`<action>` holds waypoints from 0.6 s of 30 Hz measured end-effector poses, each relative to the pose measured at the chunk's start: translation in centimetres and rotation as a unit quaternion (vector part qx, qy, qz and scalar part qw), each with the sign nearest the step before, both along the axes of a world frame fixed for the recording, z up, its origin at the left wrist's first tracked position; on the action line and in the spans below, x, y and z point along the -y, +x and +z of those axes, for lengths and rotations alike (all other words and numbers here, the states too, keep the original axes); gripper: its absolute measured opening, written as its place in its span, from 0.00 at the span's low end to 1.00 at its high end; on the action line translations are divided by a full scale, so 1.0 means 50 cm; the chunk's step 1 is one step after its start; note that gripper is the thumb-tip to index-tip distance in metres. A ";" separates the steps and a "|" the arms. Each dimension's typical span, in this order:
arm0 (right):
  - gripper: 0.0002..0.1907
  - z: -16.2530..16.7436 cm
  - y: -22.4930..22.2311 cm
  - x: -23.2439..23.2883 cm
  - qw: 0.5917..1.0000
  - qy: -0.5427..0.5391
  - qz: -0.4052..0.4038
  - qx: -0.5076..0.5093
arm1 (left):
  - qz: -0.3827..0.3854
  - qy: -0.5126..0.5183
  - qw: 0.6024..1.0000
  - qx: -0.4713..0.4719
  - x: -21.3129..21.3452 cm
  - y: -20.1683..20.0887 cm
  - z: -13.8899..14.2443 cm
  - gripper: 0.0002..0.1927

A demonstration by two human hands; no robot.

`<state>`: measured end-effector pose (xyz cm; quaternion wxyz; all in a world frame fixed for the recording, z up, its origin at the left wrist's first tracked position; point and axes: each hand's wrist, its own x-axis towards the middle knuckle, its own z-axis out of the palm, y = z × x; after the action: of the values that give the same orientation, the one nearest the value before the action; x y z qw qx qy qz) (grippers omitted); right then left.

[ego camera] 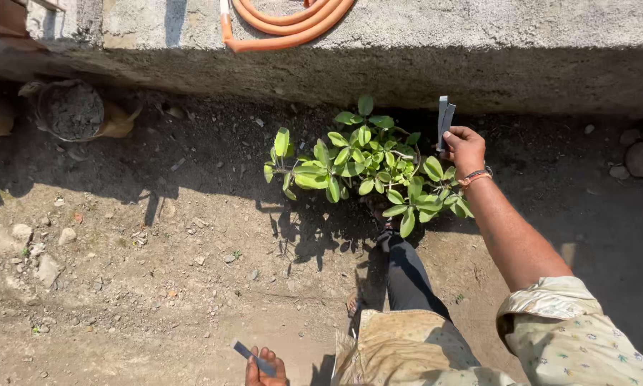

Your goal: The person scrapes the insulation off several colored wires using a small metal tool, then twists the exposed ends together. The work is performed outdoors on a dirt surface with various tools and materials nearby.

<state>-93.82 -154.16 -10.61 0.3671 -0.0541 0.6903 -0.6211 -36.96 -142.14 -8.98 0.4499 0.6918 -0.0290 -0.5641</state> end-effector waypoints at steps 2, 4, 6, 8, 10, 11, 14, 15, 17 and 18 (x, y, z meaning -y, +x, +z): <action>0.06 -0.085 -0.099 0.115 0.999 0.033 -0.001 -0.024 | -0.024 0.105 0.994 0.018 0.016 -0.106 -0.062 0.20; 0.04 -0.163 -0.170 0.200 0.996 0.041 0.007 -0.078 | -0.046 0.156 0.986 0.033 0.022 -0.188 -0.095 0.21; 0.03 -0.217 -0.228 0.283 0.990 0.032 -0.002 -0.136 | -0.058 0.171 0.983 0.045 0.031 -0.220 -0.111 0.21; 0.02 -0.280 -0.261 0.344 0.985 0.007 0.003 -0.173 | -0.073 0.177 0.979 0.076 0.058 -0.233 -0.101 0.22; 0.03 -0.326 -0.282 0.383 0.964 0.004 0.004 -0.268 | -0.075 0.175 0.976 0.105 0.092 -0.232 -0.084 0.22; 0.04 -0.322 -0.292 0.403 0.940 0.016 -0.004 -0.340 | -0.075 0.168 0.977 0.110 0.115 -0.237 -0.068 0.23; 0.02 -0.369 -0.296 0.417 0.959 0.056 0.003 -0.279 | -0.050 0.151 0.980 0.121 0.153 -0.239 -0.082 0.20; 0.01 -0.367 -0.295 0.418 0.975 0.070 0.011 -0.211 | -0.038 0.150 0.980 0.128 0.164 -0.241 -0.080 0.20; 0.02 -0.353 -0.297 0.421 0.980 0.078 0.021 -0.184 | -0.037 0.144 0.981 0.121 0.175 -0.244 -0.078 0.20; 0.03 -0.345 -0.296 0.415 0.982 0.081 0.023 -0.171 | -0.039 0.139 0.982 0.118 0.175 -0.243 -0.078 0.20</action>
<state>-108.60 -174.92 -27.85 0.2609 -0.1457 0.7894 -0.5363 -49.12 -150.88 -12.87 0.3205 0.8075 -0.0295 -0.4943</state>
